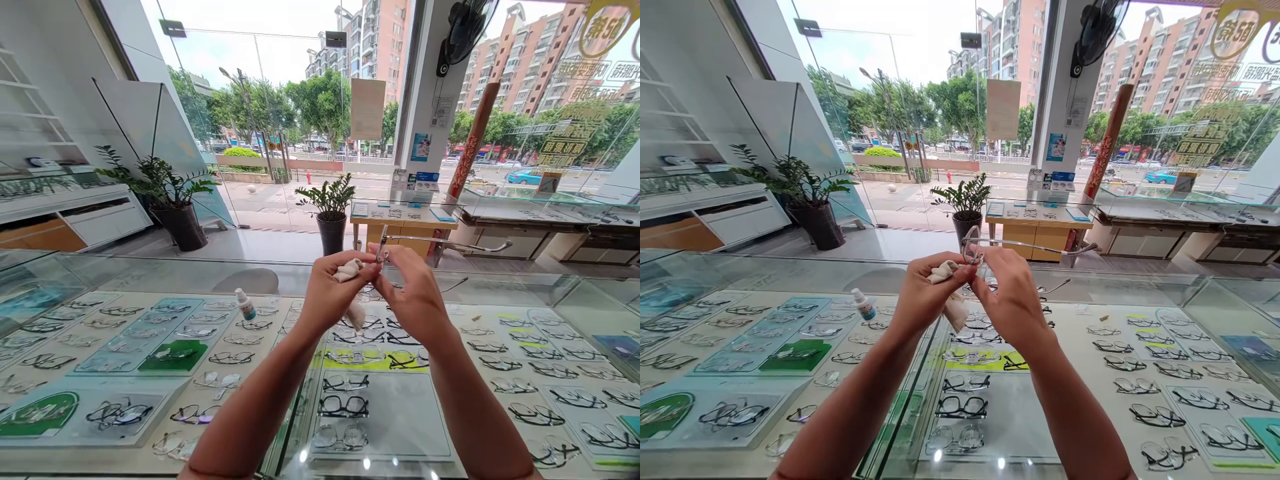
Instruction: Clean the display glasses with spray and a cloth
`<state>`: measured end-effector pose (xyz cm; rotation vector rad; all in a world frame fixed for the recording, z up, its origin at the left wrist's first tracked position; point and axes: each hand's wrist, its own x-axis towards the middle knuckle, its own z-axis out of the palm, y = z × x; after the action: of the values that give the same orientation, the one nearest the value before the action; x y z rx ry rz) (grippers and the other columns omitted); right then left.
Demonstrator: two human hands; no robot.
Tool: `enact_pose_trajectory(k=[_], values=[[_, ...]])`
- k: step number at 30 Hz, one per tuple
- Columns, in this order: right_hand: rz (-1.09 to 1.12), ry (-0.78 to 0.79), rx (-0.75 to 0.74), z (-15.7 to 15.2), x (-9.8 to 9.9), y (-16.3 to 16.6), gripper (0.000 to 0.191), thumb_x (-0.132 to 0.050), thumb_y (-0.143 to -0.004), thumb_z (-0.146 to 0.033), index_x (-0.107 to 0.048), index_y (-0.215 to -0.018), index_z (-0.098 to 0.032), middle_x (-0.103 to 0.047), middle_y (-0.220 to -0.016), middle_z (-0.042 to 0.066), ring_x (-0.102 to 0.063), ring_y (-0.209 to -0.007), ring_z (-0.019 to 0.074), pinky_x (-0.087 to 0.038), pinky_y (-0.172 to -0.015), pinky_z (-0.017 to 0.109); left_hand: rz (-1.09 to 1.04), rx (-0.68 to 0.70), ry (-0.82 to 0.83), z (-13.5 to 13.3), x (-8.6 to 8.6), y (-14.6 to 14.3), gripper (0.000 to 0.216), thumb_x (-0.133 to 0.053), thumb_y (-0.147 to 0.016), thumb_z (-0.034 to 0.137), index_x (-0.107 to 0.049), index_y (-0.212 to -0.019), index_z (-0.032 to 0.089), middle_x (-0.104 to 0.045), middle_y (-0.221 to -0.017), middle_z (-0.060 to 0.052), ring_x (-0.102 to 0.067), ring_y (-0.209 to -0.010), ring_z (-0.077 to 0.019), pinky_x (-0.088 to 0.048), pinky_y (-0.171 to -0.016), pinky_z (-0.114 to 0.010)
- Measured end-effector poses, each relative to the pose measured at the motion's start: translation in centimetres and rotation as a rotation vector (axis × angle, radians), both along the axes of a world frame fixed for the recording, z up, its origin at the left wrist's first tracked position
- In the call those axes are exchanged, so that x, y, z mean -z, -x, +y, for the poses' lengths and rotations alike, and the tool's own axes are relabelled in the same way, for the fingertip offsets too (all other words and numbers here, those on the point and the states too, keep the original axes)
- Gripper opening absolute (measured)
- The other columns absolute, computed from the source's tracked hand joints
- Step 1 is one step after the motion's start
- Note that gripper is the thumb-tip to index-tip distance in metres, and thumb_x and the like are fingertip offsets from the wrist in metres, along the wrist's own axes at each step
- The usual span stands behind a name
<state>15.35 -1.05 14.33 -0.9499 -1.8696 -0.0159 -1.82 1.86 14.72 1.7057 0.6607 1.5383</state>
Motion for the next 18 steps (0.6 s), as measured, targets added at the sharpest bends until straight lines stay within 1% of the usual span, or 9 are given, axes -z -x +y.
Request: enact_pose_trajectory(k=[2,4,6,7,10,12,14,16,18], values=[[-0.013,-0.013,0.02,-0.1,-0.1,-0.1,0.033,-0.066,-0.108,-0.038,-0.069,-0.138,-0.026,-0.078,-0.137,0.01,-0.07,-0.128,0.0312,-0.054,-0.11,0.052,0.039,-0.041,-0.031,-0.4,-0.4,0.4,0.02,-0.085,-0.086,0.038,-0.084,-0.098,0.021,-0.081,-0.091,-0.005,-0.069,-0.076,-0.0161,-0.054,-0.068,-0.029],[-0.013,-0.025,0.054,-0.2,-0.1,-0.3,0.035,-0.065,-0.108,-0.042,-0.07,-0.138,-0.025,-0.079,-0.135,0.012,-0.072,-0.126,0.0326,-0.054,-0.109,0.053,0.092,-0.087,-0.023,-0.6,-0.6,1.0,0.024,-0.081,-0.089,0.039,-0.08,-0.106,0.023,-0.076,-0.083,-0.002,-0.062,-0.068,-0.0137,-0.049,-0.064,-0.028],[-0.012,-0.02,0.092,-0.3,-0.2,-0.5,0.036,-0.064,-0.108,-0.045,-0.071,-0.137,-0.024,-0.08,-0.131,0.012,-0.073,-0.123,0.0341,-0.054,-0.107,0.055,0.139,-0.131,0.029,-0.5,-0.3,1.9,0.027,-0.076,-0.092,0.04,-0.074,-0.113,0.023,-0.069,-0.076,0.001,-0.056,-0.064,-0.0135,-0.046,-0.062,-0.028],[-0.015,-0.015,0.103,-0.3,-0.3,-0.6,0.037,-0.064,-0.108,-0.047,-0.071,-0.136,-0.024,-0.08,-0.129,0.012,-0.073,-0.121,0.0346,-0.054,-0.106,0.055,0.16,-0.157,0.061,-0.4,0.1,2.4,0.028,-0.073,-0.093,0.039,-0.072,-0.116,0.023,-0.068,-0.08,0.0,-0.058,-0.067,-0.0145,-0.048,-0.065,-0.029],[-0.028,-0.009,0.103,-0.6,-0.4,-0.8,0.038,-0.062,-0.108,-0.05,-0.072,-0.133,-0.024,-0.081,-0.126,0.012,-0.074,-0.119,0.0354,-0.054,-0.103,0.055,0.301,-0.276,0.183,0.2,2.8,4.0,0.032,-0.063,-0.092,0.028,-0.064,-0.124,0.022,-0.072,-0.108,-0.007,-0.066,-0.09,-0.0201,-0.053,-0.084,-0.036],[-0.032,-0.02,0.085,-0.8,-0.4,-0.8,0.038,-0.061,-0.108,-0.051,-0.073,-0.132,-0.024,-0.081,-0.126,0.012,-0.074,-0.119,0.0356,-0.054,-0.102,0.054,0.47,-0.382,0.276,0.4,5.4,5.1,0.036,-0.057,-0.094,0.023,-0.059,-0.129,0.021,-0.07,-0.122,-0.011,-0.068,-0.105,-0.0254,-0.053,-0.096,-0.043],[-0.033,-0.031,0.063,-1.0,-0.4,-0.8,0.038,-0.061,-0.108,-0.05,-0.073,-0.131,-0.024,-0.081,-0.127,0.012,-0.074,-0.119,0.0358,-0.053,-0.102,0.053,0.608,-0.486,0.344,0.5,8.1,6.3,0.042,-0.056,-0.094,0.021,-0.054,-0.136,0.019,-0.068,-0.131,-0.016,-0.068,-0.116,-0.0307,-0.052,-0.103,-0.048],[-0.034,-0.034,0.049,-1.3,-0.4,-0.6,0.037,-0.061,-0.107,-0.049,-0.073,-0.13,-0.024,-0.08,-0.128,0.013,-0.073,-0.12,0.0363,-0.053,-0.104,0.054,0.716,-0.574,0.354,0.4,10.2,7.4,0.045,-0.058,-0.095,0.023,-0.051,-0.14,0.017,-0.064,-0.139,-0.021,-0.063,-0.13,-0.0362,-0.05,-0.109,-0.053],[-0.036,-0.028,0.049,-1.6,-0.5,-0.5,0.036,-0.061,-0.108,-0.048,-0.074,-0.131,-0.023,-0.08,-0.128,0.013,-0.072,-0.121,0.0369,-0.051,-0.105,0.055,0.771,-0.663,0.258,0.4,11.7,8.7,0.048,-0.063,-0.094,0.025,-0.051,-0.14,0.017,-0.06,-0.144,-0.022,-0.057,-0.14,-0.0391,-0.045,-0.118,-0.055]])
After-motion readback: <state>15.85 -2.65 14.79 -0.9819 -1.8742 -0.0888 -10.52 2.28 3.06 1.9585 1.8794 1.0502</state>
